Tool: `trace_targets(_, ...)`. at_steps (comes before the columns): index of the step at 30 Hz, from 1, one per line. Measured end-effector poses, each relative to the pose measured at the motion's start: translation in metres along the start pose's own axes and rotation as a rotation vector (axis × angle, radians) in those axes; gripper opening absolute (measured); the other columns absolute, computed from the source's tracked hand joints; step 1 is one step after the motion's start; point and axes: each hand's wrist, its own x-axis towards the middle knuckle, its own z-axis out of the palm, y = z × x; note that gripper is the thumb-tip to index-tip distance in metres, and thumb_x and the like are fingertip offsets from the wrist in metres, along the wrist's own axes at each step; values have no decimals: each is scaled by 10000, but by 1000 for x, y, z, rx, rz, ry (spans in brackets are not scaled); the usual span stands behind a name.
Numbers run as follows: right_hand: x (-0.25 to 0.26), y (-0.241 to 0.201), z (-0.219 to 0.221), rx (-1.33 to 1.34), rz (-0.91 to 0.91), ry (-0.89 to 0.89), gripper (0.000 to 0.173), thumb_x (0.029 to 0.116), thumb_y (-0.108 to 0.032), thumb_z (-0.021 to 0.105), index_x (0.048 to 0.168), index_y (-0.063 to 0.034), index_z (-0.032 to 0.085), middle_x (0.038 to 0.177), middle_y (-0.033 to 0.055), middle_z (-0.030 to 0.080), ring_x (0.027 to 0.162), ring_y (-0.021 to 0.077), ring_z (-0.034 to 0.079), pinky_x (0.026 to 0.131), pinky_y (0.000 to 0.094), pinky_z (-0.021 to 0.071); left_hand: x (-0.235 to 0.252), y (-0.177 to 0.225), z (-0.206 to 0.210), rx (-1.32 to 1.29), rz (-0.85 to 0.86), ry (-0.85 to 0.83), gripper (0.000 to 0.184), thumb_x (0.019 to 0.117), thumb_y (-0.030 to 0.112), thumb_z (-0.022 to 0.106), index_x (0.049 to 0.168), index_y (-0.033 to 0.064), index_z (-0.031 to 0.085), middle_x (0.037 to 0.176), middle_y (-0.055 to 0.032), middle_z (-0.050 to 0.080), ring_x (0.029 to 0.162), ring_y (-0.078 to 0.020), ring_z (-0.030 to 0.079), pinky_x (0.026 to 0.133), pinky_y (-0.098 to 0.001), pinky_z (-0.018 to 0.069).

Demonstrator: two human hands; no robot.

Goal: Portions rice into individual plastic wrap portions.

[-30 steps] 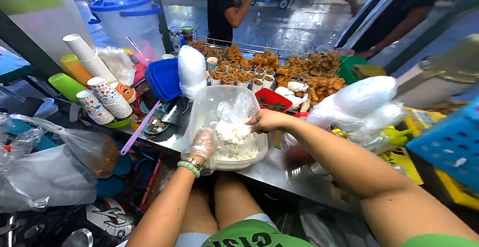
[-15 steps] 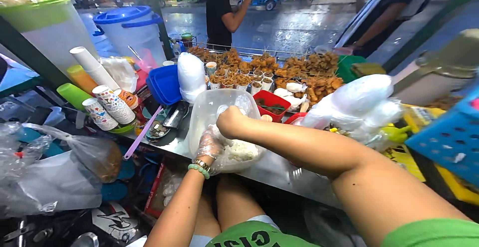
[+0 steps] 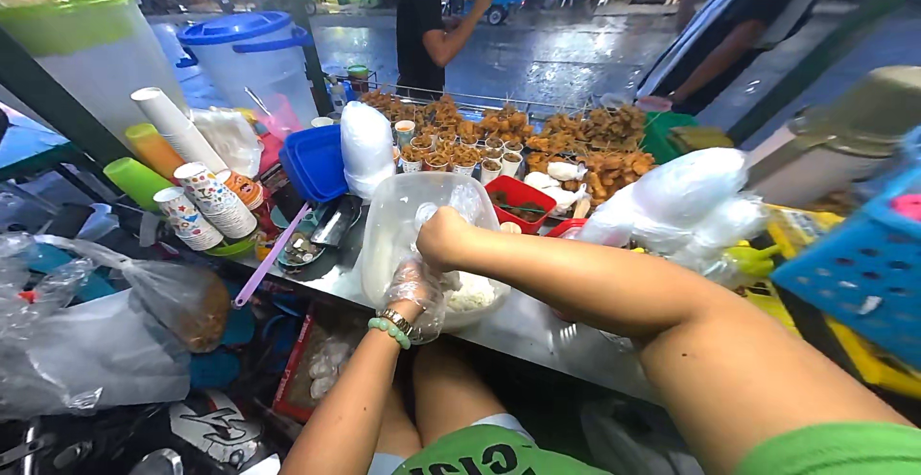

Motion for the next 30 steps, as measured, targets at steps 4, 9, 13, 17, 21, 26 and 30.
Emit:
trace_targets(4,-2,1,-4,-16,13,6,174,981,-86,594,985,64,682,1061,225,675,1018,394,657,777,587,494,-14,10,-2,46,33,0,591,906,92,733,1439,14,490,1368,-174,599,1234,-249,610,1072,-403,482)
trace_targets(9,-8,-3,-3,-45,19,41,178,993,-70,557,964,65,669,1017,218,671,973,384,665,742,560,502,-16,9,-5,-69,19,23,478,887,35,727,1338,24,568,1163,-152,682,956,-229,711,873,-398,587)
trace_targets(13,-19,-2,-5,-48,-2,47,186,1008,-58,545,969,70,674,1016,222,668,974,392,660,740,566,498,-26,17,-8,-13,45,23,563,892,83,749,1397,-12,519,1294,-185,636,1169,-262,640,1039,-414,498)
trace_targets(17,-55,9,-17,-20,-14,220,145,979,-37,593,901,40,688,920,190,676,883,365,672,704,545,502,-1,-2,-12,-173,-47,39,616,853,-11,709,1440,84,549,1186,-162,684,850,-221,720,775,-380,604)
trace_targets(21,-71,41,-16,-6,49,365,158,933,-19,628,789,32,667,822,198,665,825,389,671,655,556,479,-3,-6,-18,-341,-62,35,763,842,-99,678,1535,109,439,1326,-183,607,769,-183,709,685,-320,610)
trace_targets(26,-19,63,52,222,-179,619,446,920,-24,634,1329,-190,698,1248,235,639,1126,467,609,867,639,488,-8,-8,-24,-411,-26,72,752,847,-86,688,1531,104,441,1266,-185,625,763,-191,698,684,-331,604)
trace_targets(30,5,58,91,258,-295,442,207,968,-185,683,1129,-77,754,1363,251,596,1250,511,546,925,693,471,-24,-1,-35,-179,111,187,386,932,28,653,1317,27,655,1268,-185,660,1040,-227,680,947,-372,548)
